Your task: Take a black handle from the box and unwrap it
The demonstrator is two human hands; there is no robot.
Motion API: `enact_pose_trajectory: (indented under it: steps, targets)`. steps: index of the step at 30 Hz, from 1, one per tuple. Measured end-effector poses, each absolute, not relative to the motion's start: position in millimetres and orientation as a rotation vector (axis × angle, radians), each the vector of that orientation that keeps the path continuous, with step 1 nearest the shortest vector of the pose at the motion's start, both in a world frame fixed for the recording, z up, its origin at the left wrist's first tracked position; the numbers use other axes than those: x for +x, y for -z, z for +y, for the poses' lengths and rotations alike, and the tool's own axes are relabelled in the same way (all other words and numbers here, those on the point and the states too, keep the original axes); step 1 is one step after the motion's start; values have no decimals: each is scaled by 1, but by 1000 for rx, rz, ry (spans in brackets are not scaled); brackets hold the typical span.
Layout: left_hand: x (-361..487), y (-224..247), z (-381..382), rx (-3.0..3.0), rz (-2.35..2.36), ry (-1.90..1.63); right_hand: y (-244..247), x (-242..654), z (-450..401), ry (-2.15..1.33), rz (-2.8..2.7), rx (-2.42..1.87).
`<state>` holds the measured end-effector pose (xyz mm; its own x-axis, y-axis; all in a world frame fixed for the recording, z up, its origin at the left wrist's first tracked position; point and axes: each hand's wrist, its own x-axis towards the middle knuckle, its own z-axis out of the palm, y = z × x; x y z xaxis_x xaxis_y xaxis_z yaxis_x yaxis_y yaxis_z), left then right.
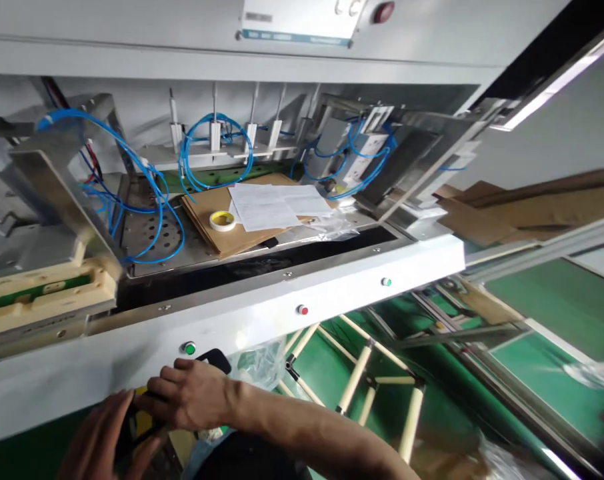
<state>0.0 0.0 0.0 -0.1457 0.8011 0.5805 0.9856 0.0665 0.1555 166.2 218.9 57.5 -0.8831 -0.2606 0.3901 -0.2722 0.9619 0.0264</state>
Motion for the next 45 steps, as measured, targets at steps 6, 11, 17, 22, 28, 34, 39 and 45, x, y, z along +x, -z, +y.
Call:
enact_pose_trajectory:
  steps: [6, 11, 17, 22, 28, 34, 39, 45]
  targets:
    - [43, -9, 68, -1959, -1932, 671, -75, 251, 246, 0, -2592, 32]
    - [49, -33, 118, -1695, -2074, 668, -28, 302, 272, -74, -2204, -595]
    - [54, -34, 191, -1894, -1955, 688, 35, 328, 314, -52, -2274, -694]
    - [71, -27, 233, -2072, -1902, 724, 50, 335, 321, -165, -2344, -641]
    - [72, -22, 250, -2159, -1882, 702, 59, 334, 318, -221, -2327, -664]
    - [71, -19, 257, -2172, -1822, 690, 62, 334, 319, -199, -2319, -654]
    - [71, -14, 259, -2175, -1827, 726, 61, 334, 318, -217, -2263, -638]
    - [74, -13, 257, -2151, -1983, 761, 67, 335, 321, -175, -2300, -627]
